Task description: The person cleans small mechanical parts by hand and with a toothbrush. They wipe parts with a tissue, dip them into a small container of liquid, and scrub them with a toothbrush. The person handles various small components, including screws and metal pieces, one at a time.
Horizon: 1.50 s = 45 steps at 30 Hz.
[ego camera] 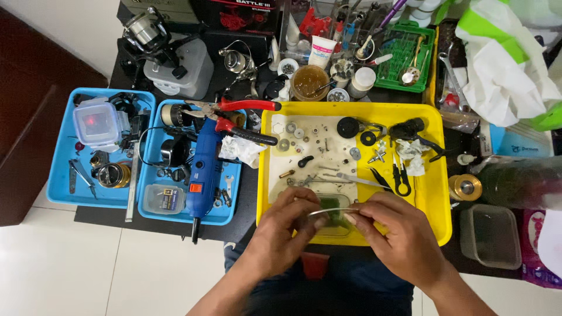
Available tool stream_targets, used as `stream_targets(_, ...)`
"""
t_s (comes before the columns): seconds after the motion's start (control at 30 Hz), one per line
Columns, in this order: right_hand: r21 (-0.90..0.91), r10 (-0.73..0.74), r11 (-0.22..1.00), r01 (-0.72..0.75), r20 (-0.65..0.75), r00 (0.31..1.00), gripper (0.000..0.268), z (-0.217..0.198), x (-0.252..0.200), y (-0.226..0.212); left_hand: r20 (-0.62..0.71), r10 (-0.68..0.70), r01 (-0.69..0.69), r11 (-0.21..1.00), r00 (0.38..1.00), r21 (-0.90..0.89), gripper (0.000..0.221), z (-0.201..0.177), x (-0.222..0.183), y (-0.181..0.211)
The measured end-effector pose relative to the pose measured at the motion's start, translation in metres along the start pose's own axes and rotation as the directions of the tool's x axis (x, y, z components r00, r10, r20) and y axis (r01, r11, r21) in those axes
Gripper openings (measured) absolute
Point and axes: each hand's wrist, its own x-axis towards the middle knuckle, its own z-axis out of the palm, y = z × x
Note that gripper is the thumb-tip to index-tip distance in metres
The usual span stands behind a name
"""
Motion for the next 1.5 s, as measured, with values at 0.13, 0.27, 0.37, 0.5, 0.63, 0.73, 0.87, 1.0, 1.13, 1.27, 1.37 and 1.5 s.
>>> stream_targets(0.13,0.174,0.070,0.982,-0.068,-0.006,0.997,0.018,-0.003,0.000,-0.008,-0.072,-0.004,0.001,0.999,0.997,-0.044,0.014,0.000,-0.002,-0.005)
stream_targets(0.27,0.184,0.177,0.967,-0.174,-0.003,0.984,0.017,-0.002,-0.002,-0.006,0.001,-0.124,0.124,0.992,0.992,0.032,0.017,0.003,-0.005,-0.007)
stream_targets(0.37,0.098,0.167,0.982,-0.164,-0.027,0.986,0.016,-0.002,-0.001,0.002,0.027,-0.140,0.139,0.989,0.990,0.055,0.019,0.007,-0.004,-0.013)
stream_targets(0.5,0.037,0.126,0.991,-0.126,0.014,0.992,0.019,-0.007,0.001,0.008,0.047,-0.266,0.270,0.940,0.963,-0.211,0.023,0.006,-0.004,-0.007)
stream_targets(0.63,0.108,0.284,0.950,-0.294,0.104,0.953,0.022,-0.011,0.002,0.016,0.009,-0.221,0.214,0.934,0.975,-0.286,0.039,0.002,-0.007,-0.014)
stream_targets(0.73,0.333,0.460,0.787,-0.520,0.244,0.854,0.026,-0.009,0.007,0.020,-0.053,-0.202,0.158,0.883,0.978,-0.442,0.037,0.001,-0.011,-0.026)
stream_targets(0.87,0.317,0.503,0.742,-0.591,0.319,0.803,0.023,-0.011,0.010,0.029,-0.120,-0.170,0.114,0.920,0.978,-0.375,0.029,0.000,-0.014,-0.029)
stream_targets(1.0,0.281,0.566,0.743,-0.607,0.221,0.794,0.025,-0.022,0.027,0.046,-0.123,-0.107,0.092,0.988,0.987,-0.121,0.032,0.005,-0.013,-0.027)
stream_targets(1.13,0.179,0.756,0.600,-0.779,0.189,0.626,0.021,-0.045,0.076,0.028,-0.177,0.143,-0.132,0.988,0.974,0.075,0.025,0.013,-0.007,-0.027)
stream_targets(1.27,0.226,0.765,0.525,-0.820,0.297,0.572,0.019,-0.041,0.109,0.042,-0.209,0.271,-0.242,0.958,0.940,0.154,0.019,0.015,-0.005,-0.027)
stream_targets(1.37,0.119,0.794,0.472,-0.874,0.373,0.480,0.021,-0.040,0.125,0.045,-0.217,0.276,-0.242,0.955,0.936,0.171,0.021,0.014,-0.005,-0.024)
stream_targets(1.5,-0.164,0.812,0.518,-0.839,0.402,0.423,0.028,-0.041,0.141,0.041,-0.210,0.232,-0.198,0.965,0.950,0.174,0.023,0.014,-0.004,-0.024)
